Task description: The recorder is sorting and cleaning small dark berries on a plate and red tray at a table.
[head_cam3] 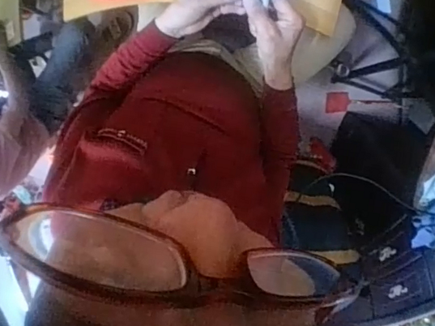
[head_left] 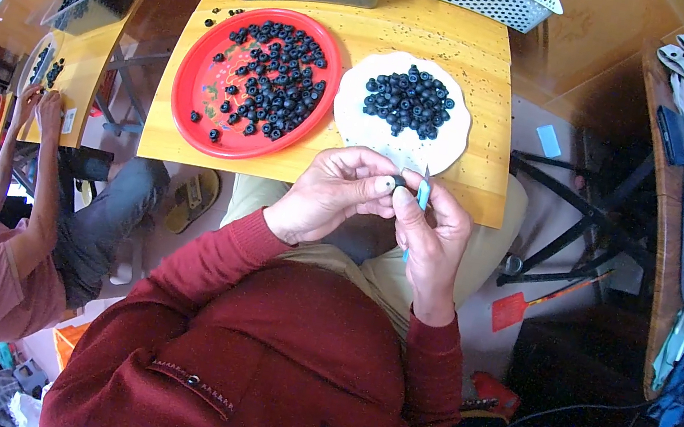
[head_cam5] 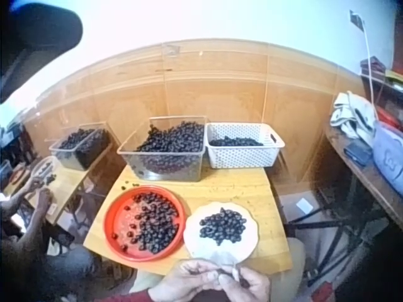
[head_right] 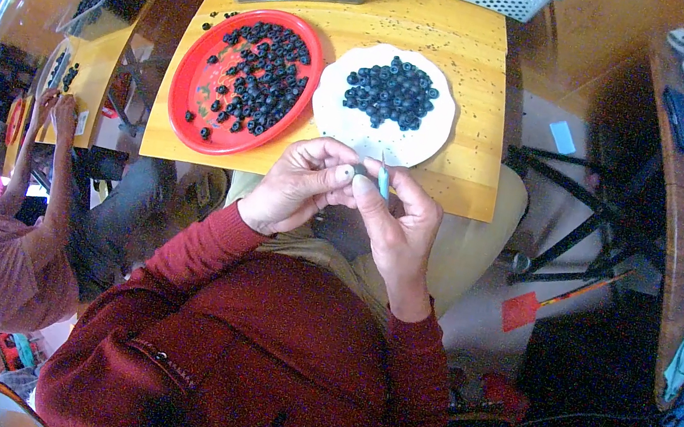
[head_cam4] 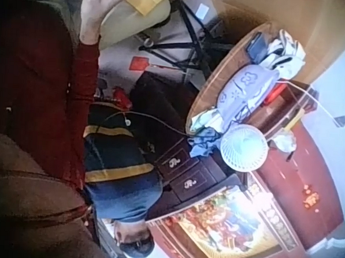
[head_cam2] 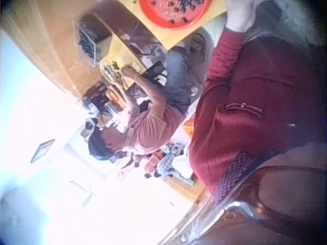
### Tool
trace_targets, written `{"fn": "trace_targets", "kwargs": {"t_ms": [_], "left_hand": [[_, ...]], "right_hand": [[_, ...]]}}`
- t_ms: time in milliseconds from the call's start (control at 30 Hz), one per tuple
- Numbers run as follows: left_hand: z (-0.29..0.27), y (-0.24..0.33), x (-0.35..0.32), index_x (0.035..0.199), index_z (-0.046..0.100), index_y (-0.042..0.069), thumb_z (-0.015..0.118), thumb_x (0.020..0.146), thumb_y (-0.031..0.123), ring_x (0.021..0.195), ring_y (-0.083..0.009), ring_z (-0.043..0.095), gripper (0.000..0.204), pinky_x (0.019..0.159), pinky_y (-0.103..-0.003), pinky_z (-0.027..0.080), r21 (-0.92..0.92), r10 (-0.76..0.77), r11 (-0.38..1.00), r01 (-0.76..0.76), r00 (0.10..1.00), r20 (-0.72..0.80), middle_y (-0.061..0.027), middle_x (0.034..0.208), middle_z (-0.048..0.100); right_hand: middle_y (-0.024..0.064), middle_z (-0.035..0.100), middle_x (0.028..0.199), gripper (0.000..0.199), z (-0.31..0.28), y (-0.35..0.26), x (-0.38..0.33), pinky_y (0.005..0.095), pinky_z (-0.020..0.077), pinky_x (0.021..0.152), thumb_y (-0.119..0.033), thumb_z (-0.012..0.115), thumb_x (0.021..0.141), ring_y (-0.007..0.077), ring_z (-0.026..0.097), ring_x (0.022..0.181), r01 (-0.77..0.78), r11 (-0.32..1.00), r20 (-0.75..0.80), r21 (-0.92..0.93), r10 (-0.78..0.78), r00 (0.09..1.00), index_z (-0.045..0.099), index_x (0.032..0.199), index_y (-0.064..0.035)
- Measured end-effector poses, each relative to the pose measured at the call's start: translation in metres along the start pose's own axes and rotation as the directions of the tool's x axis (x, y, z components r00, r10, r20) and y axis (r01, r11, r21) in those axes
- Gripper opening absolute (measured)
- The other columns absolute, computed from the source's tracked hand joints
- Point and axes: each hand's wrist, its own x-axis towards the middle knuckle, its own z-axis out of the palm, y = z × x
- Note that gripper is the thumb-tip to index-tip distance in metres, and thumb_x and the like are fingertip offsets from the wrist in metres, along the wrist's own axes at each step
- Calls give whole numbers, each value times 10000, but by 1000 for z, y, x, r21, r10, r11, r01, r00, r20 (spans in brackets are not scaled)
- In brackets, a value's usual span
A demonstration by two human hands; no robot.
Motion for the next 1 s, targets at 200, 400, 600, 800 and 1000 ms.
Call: {"fn": "trace_targets", "kwargs": {"t_ms": [200,400,600,800,1000], "left_hand": [[-3,-7,3,1126,647,5,611,964,47,967,-193,687,171,844,-347,593,-6,43,999,-43,999,11,-133,1087,695],[-5,-7,5,1129,660,6,620,952,29,978,-202,688,182,853,-361,596,-55,21,998,-19,999,35,-137,1106,695],[-2,-6,7,1131,641,10,628,950,39,974,-181,677,183,857,-343,587,-88,-28,996,28,1000,-2,-112,1072,696],[-3,-8,8,1126,649,27,636,947,47,926,-150,666,181,833,-323,582,-131,-36,991,35,999,-3,-86,1021,693],[1,-12,8,1085,661,41,657,932,65,866,-116,652,155,823,-294,576,-72,-17,997,13,998,-64,-46,967,680]], "right_hand": [[50,702,907,174,-6,9,1,235,538,717,-79,692,924,90,656,803,92,987,-34,-130,-97,995,704,1055,35],[48,681,930,166,-11,14,4,235,507,712,-68,704,909,74,622,813,199,945,4,-259,-205,979,708,1037,37],[128,672,915,246,-14,0,3,293,507,727,-107,682,923,184,658,823,303,822,109,-482,-287,952,670,1102,61],[179,661,955,289,-18,-5,-2,350,524,741,-165,632,964,291,679,854,331,755,153,-566,-299,942,645,1145,60],[172,665,964,276,-19,-6,-5,358,531,747,-172,634,963,295,680,868,364,724,174,-586,-326,929,653,1137,41]]}}
